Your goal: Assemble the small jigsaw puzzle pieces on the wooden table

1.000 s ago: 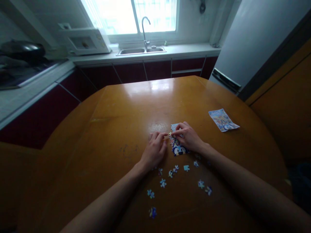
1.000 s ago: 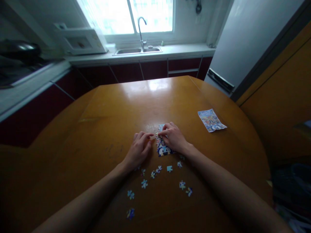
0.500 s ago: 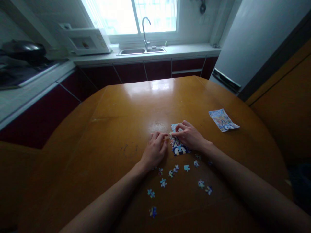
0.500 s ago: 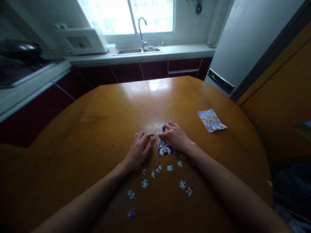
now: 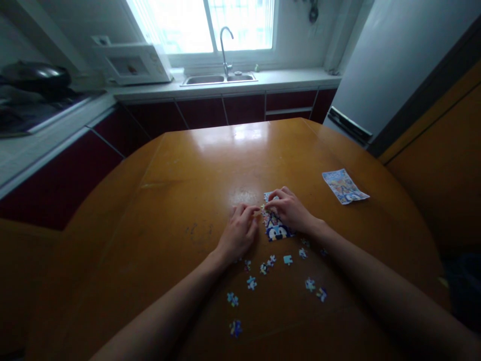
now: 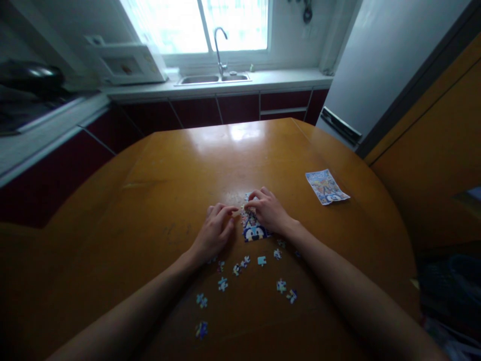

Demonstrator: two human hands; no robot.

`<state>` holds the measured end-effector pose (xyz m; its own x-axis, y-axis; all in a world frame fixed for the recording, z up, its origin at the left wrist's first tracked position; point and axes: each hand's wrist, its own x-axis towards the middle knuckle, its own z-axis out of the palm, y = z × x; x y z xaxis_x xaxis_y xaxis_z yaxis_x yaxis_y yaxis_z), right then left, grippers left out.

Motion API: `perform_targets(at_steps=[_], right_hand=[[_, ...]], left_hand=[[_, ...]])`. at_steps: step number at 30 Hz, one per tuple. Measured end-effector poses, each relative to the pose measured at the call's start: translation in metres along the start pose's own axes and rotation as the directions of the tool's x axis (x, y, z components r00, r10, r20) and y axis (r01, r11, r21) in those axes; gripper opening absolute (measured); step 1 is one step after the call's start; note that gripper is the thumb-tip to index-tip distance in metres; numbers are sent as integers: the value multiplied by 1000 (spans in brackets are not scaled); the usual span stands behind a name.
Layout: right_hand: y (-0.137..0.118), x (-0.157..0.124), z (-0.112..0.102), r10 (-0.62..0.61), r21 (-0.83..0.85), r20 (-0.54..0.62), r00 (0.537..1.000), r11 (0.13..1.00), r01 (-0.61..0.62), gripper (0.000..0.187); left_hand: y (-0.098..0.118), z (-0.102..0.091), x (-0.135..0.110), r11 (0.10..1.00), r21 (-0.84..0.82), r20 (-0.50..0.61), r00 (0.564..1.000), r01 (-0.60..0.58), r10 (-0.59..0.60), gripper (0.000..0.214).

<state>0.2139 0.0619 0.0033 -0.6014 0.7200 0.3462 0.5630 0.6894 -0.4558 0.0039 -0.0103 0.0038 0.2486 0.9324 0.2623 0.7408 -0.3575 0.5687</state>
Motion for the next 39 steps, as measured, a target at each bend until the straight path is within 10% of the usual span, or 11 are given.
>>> perform_targets(at_steps=[5,29,39], right_hand=[[1,2,4,88,82,-158,984,994,-76,40],[1,0,11,31,-81,-61,998,996,-36,31],[1,0,4,193,17,-281,940,980,-196,37]], left_hand=[[0,1,0,1000,-2,-8,1000,2,-2,22],[-1,1,0,1000,-17,-5,1000,1,-1,27],[-3,2,1,999,-39,-15,1000,-15,15,25]])
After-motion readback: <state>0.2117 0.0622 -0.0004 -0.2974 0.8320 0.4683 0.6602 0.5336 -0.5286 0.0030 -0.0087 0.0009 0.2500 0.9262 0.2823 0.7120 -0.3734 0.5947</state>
